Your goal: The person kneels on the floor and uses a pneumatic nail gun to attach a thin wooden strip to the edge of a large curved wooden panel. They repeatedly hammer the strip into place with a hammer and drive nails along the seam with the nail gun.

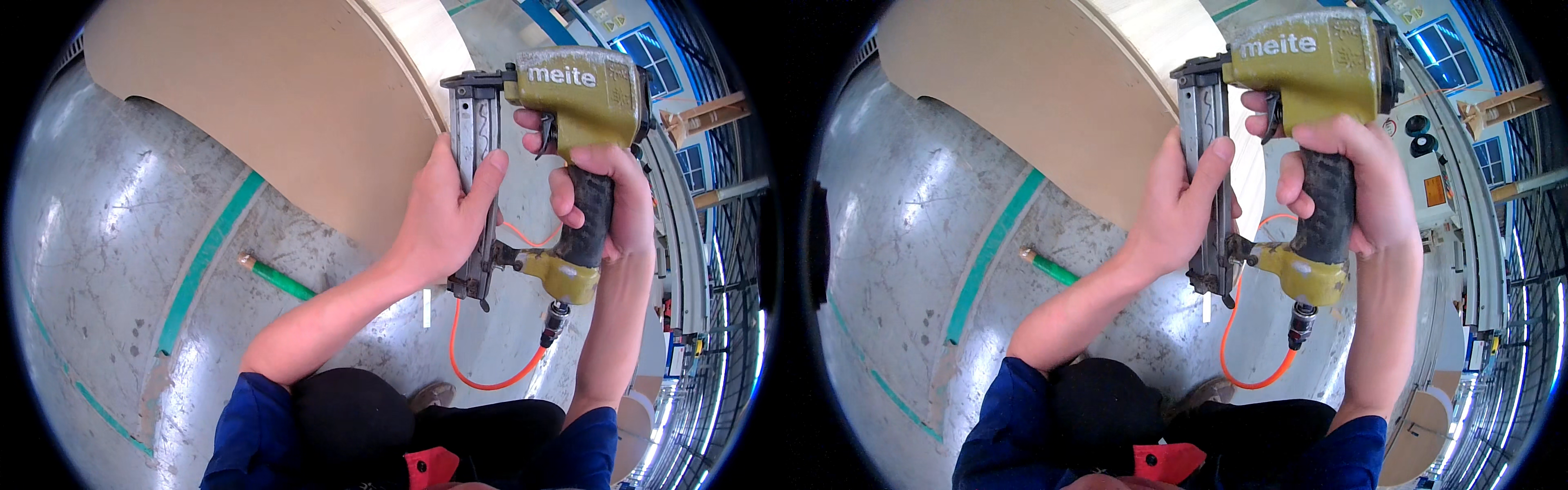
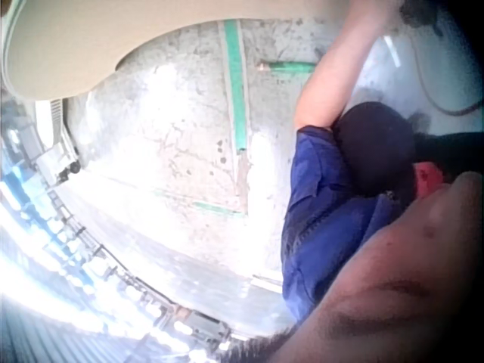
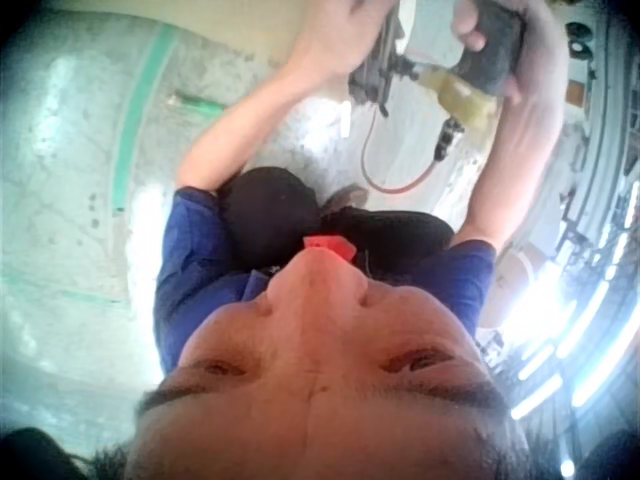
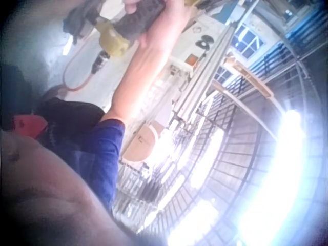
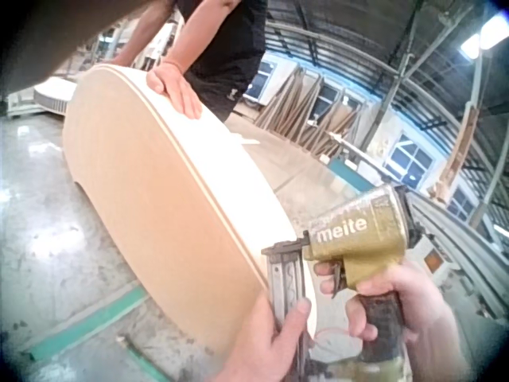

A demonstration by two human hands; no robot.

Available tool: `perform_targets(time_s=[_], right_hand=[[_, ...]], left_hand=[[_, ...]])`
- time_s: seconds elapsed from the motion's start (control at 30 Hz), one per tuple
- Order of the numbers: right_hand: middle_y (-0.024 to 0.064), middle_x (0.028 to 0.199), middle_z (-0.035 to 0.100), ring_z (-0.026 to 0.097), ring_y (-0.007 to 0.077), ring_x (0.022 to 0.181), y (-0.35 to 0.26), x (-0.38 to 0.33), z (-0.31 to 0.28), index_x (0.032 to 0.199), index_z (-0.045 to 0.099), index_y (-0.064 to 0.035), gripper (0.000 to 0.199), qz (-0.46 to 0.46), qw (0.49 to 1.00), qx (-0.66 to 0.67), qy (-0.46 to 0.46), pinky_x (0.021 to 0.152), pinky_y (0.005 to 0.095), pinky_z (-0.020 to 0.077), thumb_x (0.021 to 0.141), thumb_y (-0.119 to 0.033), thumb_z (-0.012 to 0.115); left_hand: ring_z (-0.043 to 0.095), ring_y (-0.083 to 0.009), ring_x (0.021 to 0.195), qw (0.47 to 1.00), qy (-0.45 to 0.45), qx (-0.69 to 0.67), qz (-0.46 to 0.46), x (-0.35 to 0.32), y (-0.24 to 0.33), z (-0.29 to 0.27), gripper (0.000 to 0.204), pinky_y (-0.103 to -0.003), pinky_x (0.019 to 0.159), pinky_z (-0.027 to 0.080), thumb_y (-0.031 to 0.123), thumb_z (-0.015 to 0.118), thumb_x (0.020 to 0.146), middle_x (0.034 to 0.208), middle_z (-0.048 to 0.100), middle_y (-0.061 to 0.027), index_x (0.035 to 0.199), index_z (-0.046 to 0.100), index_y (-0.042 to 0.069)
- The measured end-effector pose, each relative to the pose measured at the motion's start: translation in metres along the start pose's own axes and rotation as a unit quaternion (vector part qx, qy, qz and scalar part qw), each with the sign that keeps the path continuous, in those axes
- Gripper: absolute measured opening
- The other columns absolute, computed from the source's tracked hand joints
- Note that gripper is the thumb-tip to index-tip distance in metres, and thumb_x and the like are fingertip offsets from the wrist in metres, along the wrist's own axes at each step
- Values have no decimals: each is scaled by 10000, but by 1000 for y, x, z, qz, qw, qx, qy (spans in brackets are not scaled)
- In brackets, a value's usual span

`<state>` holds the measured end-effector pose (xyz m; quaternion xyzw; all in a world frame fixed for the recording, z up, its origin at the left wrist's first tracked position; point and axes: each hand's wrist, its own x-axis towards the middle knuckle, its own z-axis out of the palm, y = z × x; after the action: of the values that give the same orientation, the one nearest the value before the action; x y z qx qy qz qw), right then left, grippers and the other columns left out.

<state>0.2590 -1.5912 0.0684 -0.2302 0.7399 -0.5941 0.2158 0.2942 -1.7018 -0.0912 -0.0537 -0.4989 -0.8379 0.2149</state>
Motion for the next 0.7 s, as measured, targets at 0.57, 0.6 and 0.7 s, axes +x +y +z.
perform_targets(time_s=[0.57, 0.6, 0.7], right_hand=[[188, 1039, 698, 588, 110, 508, -12, 18, 7, 1188, 587, 133, 395, 7, 1000, -7, -18, 451, 205, 490, 920, -147, 515], [190, 1053, 693, 590, 110, 513, -12, 18, 7, 1192, 585, 134, 398, 7, 1000, -5, -21, 452, 205, 490, 920, -148, 515], [194, 1091, 680, 595, 108, 527, -12, 19, 7, 1197, 583, 134, 401, 2, 1000, -1, -18, 452, 203, 489, 923, -150, 512]], left_hand=[[610, -114, 570, 999, 19, -47, -14, 7, 16, -4, 396, -258, 483, 500, 376, 497, 1049, 709, 578, -63, 1148, 437, -3], [611, -114, 572, 999, 20, -45, -12, 7, 15, -4, 393, -258, 483, 500, 375, 498, 1050, 710, 578, -64, 1140, 437, -2], [612, -115, 575, 999, 26, -39, -8, 8, 14, -4, 385, -258, 485, 502, 376, 499, 1049, 711, 576, -65, 1117, 438, 2]])
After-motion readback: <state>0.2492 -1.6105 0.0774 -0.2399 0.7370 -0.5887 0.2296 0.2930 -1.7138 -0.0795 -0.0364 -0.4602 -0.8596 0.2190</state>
